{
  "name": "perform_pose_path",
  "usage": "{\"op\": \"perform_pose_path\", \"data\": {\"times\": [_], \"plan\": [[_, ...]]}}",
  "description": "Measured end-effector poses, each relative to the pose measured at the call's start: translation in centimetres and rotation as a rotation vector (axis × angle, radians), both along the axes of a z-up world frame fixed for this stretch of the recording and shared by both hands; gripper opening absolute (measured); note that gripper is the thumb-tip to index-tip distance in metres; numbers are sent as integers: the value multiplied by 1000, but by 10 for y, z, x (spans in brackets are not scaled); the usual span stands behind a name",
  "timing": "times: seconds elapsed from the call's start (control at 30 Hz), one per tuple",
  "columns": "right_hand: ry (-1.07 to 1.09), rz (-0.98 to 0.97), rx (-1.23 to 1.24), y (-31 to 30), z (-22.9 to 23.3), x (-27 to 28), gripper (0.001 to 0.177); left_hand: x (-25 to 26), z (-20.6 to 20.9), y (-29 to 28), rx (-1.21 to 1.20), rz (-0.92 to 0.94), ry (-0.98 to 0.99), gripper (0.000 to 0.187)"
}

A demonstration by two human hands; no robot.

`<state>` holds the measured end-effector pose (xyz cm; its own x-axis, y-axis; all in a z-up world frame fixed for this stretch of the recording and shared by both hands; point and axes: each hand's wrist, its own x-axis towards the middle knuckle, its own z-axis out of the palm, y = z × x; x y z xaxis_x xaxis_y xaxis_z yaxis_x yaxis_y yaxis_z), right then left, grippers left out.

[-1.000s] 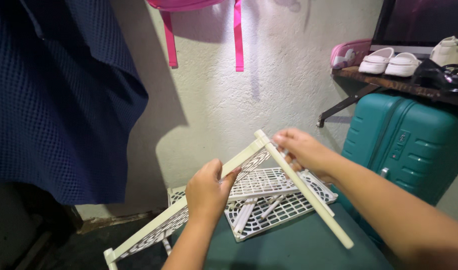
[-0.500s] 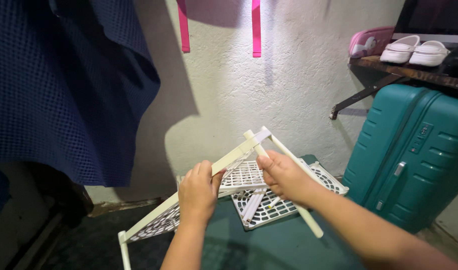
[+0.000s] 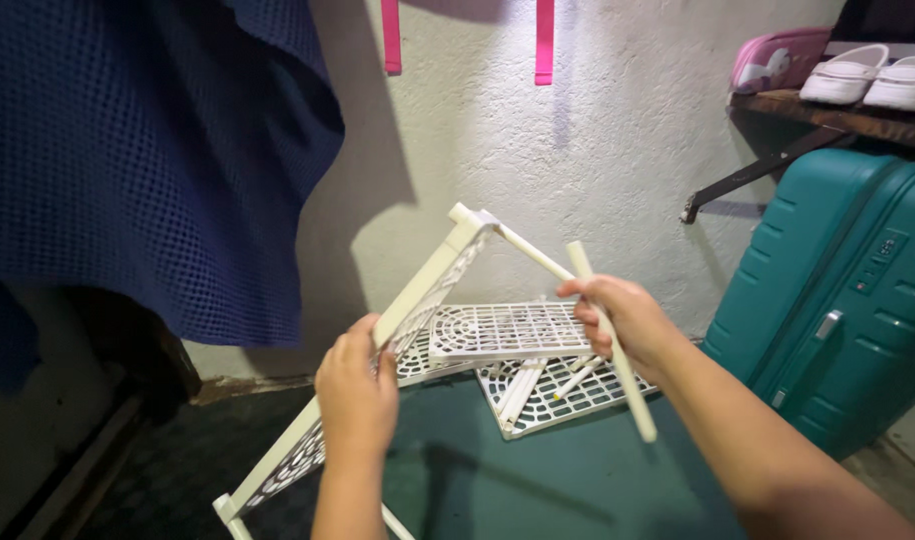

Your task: The person assembles a white plastic shelving unit by inserting vertical poles into the corners of perforated shelf panels. They repeatedly connect and disconnect components, then briefly adjust a nearby fan before returning to the shelf parts.

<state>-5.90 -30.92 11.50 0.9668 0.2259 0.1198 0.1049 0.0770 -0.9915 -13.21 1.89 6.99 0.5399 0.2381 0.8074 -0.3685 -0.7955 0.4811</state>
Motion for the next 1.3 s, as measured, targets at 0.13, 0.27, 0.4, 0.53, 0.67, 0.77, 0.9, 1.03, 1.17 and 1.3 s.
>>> {"op": "perform_pose_path", "data": {"times": [0.13,0.27,0.4,0.53,0.67,0.77,0.9,1.03,1.17,1.3], "plan": [[-355,-550,-808,-7,-11,9,37,-10,4,4,-191,-61,116,18],[-729,-829,-1172,0,15,-1,30,-16,13,7,-129,-123,-1,18],[-846,-828,-1188,6,43,5,24,-20,16,0,-148,-162,13,19],[-648,-810,-1183,18,33,11,28,-17,16,-14,-79,-215,-49,18],[-605,-912,-992,23,18,6,25,-20,11,-25,-70,-221,-134,17],[-525,-908,-1010,25,14,2,30,-19,7,-29,-63,-192,-121,18],[-338,-749,-969,3,8,12,33,-19,7,-25,-54,-193,-138,18],[-310,-551,-228,-65,-33,65,41,-18,6,-24,-43,-218,-145,16],[15,-858,-61,-174,-118,91,64,-17,6,-20,-44,-171,-125,17],[824,-635,91,-221,-241,67,86,-15,3,-21,-43,-167,-92,18]]}}
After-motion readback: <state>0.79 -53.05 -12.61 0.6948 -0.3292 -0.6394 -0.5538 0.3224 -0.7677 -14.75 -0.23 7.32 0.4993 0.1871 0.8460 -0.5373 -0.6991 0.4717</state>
